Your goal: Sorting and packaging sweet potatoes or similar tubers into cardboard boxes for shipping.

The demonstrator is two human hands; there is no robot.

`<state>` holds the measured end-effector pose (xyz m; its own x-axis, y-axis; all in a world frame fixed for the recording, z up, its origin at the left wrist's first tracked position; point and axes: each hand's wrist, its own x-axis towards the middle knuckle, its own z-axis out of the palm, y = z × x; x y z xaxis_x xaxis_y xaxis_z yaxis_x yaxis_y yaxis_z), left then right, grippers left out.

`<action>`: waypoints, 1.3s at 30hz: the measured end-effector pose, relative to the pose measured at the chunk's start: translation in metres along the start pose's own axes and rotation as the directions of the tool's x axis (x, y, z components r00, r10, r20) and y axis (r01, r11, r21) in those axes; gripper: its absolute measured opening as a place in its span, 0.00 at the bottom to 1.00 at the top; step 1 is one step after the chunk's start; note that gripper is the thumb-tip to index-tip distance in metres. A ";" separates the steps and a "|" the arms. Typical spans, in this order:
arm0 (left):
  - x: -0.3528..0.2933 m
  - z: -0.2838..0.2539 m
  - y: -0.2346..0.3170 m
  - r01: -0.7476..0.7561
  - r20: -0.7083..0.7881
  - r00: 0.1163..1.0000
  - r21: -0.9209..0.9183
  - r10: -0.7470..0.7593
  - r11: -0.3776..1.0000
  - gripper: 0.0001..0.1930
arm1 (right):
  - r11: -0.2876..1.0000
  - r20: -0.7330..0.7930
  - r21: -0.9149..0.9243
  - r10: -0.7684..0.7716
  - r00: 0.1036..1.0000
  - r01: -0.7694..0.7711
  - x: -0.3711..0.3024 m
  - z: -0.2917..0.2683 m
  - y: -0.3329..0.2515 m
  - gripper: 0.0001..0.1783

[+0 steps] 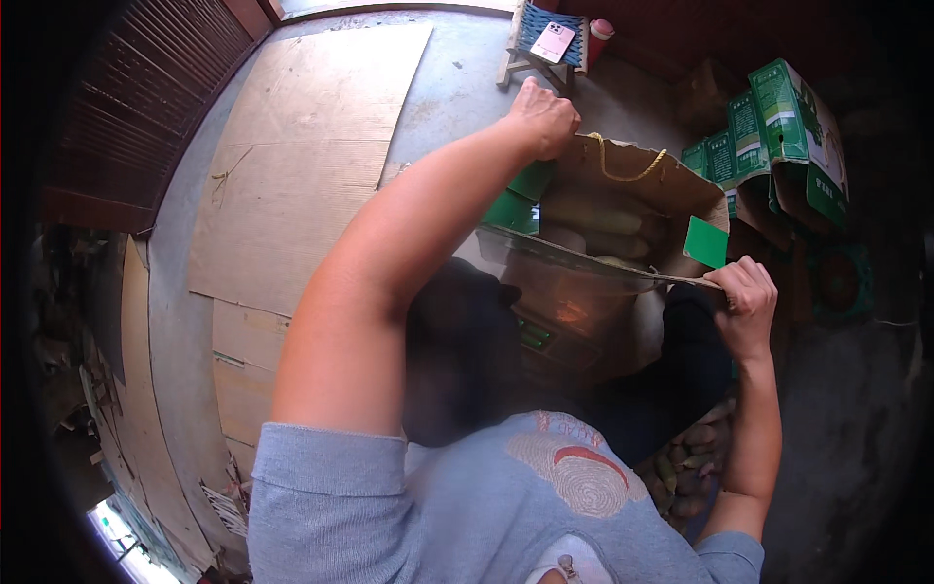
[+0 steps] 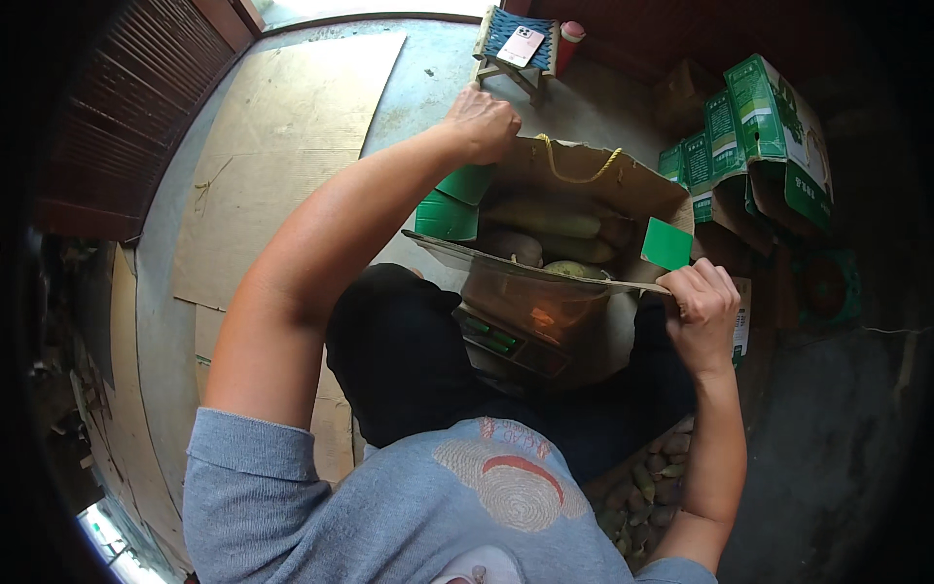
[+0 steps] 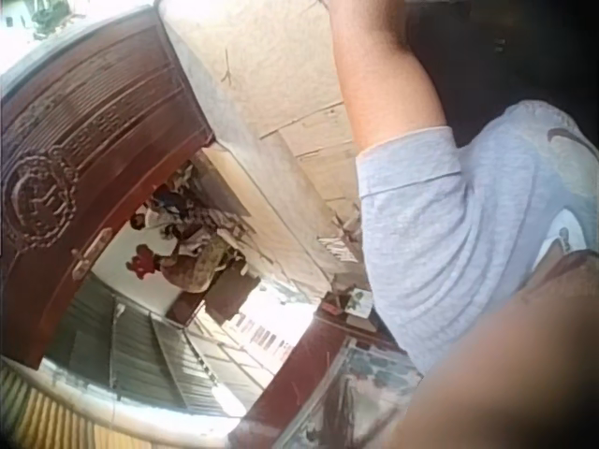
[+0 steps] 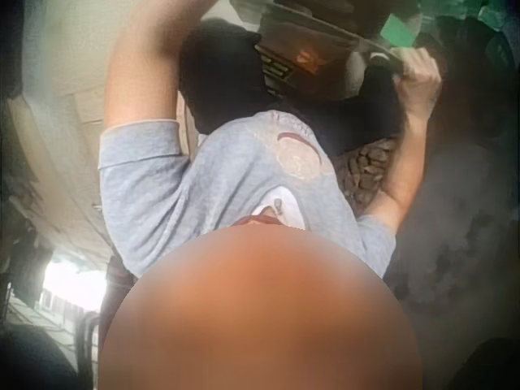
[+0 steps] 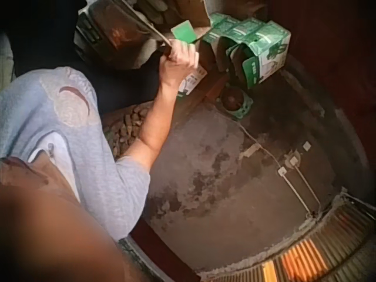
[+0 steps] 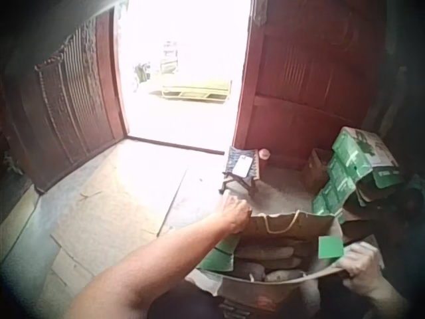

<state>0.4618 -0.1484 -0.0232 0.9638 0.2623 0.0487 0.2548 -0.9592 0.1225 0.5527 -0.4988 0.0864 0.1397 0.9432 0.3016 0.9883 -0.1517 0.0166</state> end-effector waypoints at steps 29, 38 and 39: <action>-0.578 -0.009 -0.252 0.282 0.370 0.759 0.555 -0.536 0.783 0.10 | 0.418 0.226 0.845 -0.845 0.485 0.335 0.053 0.197 -0.452 0.06; -0.684 0.054 -0.248 0.846 -0.181 0.408 0.444 -0.895 0.296 0.16 | 0.400 -0.003 0.756 -0.789 0.614 0.518 0.094 0.140 -0.342 0.08; -0.663 0.055 -0.246 0.883 -0.347 0.385 0.407 -0.855 0.233 0.21 | 0.439 -0.038 0.738 -0.731 0.681 0.512 0.097 0.132 -0.329 0.11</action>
<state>-0.2351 -0.0923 -0.1404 0.1261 0.9579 0.2579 0.9426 -0.0347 -0.3320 0.2496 -0.3183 -0.0155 -0.6298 0.7421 0.2294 0.5505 0.6348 -0.5422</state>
